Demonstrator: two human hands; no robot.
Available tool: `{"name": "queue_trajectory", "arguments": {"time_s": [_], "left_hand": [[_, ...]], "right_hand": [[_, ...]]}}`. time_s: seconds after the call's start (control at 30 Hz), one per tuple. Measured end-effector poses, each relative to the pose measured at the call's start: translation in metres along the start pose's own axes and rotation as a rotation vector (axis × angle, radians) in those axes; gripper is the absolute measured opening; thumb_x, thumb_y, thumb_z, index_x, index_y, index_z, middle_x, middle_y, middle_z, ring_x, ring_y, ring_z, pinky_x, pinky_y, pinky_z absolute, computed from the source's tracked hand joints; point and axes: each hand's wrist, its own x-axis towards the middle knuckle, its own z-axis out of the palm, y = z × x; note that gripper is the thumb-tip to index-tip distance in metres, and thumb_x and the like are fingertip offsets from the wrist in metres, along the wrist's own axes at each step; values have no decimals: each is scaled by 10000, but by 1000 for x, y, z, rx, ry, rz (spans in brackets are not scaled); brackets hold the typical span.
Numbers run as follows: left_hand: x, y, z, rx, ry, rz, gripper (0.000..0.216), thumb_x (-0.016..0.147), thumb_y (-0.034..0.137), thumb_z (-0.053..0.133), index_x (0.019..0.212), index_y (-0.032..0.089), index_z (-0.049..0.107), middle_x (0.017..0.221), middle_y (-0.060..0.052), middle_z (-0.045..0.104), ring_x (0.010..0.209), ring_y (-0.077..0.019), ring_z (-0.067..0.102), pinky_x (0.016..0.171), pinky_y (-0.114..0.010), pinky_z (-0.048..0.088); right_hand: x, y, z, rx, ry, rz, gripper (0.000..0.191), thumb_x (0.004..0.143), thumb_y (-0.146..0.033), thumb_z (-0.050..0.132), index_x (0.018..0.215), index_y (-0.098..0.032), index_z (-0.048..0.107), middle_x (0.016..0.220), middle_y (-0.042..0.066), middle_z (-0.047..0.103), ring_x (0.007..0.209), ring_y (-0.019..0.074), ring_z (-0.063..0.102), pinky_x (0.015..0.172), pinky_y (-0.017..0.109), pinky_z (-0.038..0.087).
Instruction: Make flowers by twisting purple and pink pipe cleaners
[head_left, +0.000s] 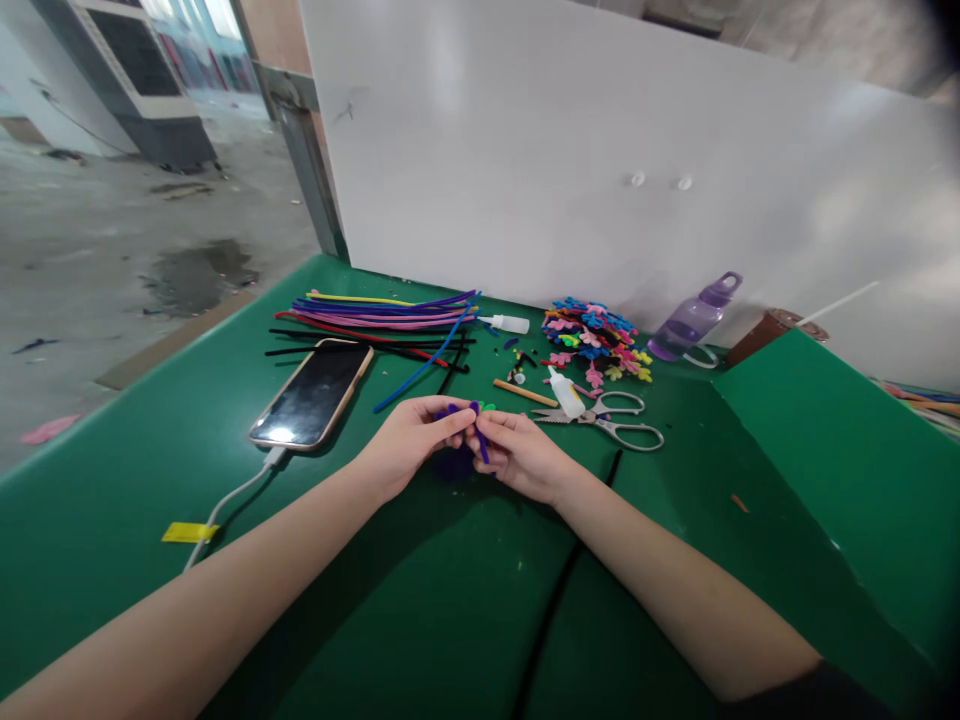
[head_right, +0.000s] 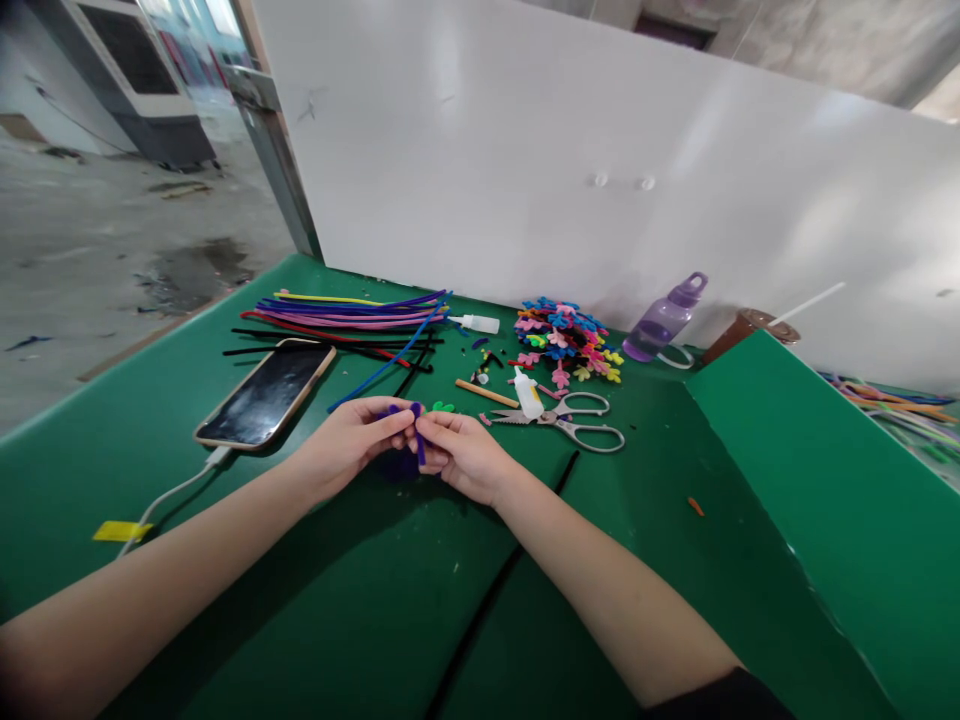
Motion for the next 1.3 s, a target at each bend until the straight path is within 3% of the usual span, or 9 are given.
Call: {"name": "queue_trajectory", "arguments": {"time_s": [0.1, 0.27, 0.57, 0.73, 0.8, 0.93, 1.03, 1.3], "left_hand": [[0, 1, 1, -62, -9, -20, 278, 707, 252, 708, 960, 151, 651, 742, -13, 657, 659, -83, 591, 673, -210, 472], [-1, 3, 1, 3, -10, -10, 184, 713, 271, 700, 806, 117, 661, 735, -21, 639, 608, -63, 540, 622, -190, 447], [-1, 5, 0, 177, -10, 34, 224, 735, 346, 658, 723, 123, 642, 673, -14, 614, 586, -76, 487, 590, -210, 391], [-1, 7, 0, 305, 14, 136, 206, 741, 333, 641, 690, 133, 630, 611, 3, 580, 562, -87, 455, 554, -217, 355], [-2, 8, 0, 327, 47, 160, 191, 718, 327, 658, 714, 136, 641, 590, 14, 557, 550, -91, 450, 548, -223, 353], [-3, 10, 0, 316, 80, 161, 258, 686, 317, 681, 878, 149, 647, 604, 23, 550, 535, -97, 458, 535, -230, 363], [-2, 11, 0, 320, 58, 148, 267, 685, 302, 685, 896, 151, 624, 574, 36, 535, 523, -90, 458, 526, -222, 358], [-2, 11, 2, 252, 29, 161, 224, 672, 295, 699, 799, 133, 610, 679, 4, 592, 594, -97, 508, 615, -241, 408]], "right_hand": [[0, -1, -1, 39, 13, -23, 159, 833, -263, 569, 754, -128, 591, 657, -22, 531, 445, 17, 286, 480, 207, 248], [0, -3, -3, 42, 11, -18, 150, 827, -264, 560, 774, -130, 601, 661, -15, 539, 440, 21, 285, 463, 207, 232], [-2, -7, -4, -27, 28, 107, 181, 796, -287, 567, 783, -112, 609, 645, -9, 529, 438, 15, 278, 432, 188, 192], [0, -2, 1, -227, 166, -74, 197, 770, -356, 608, 775, -163, 565, 710, -1, 582, 437, 34, 385, 405, 191, 201], [0, -1, 4, -368, 208, -160, 210, 773, -387, 603, 804, -181, 572, 740, 1, 599, 472, 56, 464, 410, 195, 257], [-2, -3, 7, -589, 309, -284, 187, 763, -370, 613, 822, -193, 622, 723, -5, 610, 651, 107, 557, 615, 246, 434], [-1, -4, 6, -597, 359, -310, 172, 745, -352, 635, 811, -194, 638, 707, -15, 608, 670, 108, 553, 686, 262, 444], [3, 2, -2, -347, 325, -304, 158, 771, -351, 620, 781, -196, 589, 638, -22, 589, 583, 108, 552, 633, 273, 458]]}}
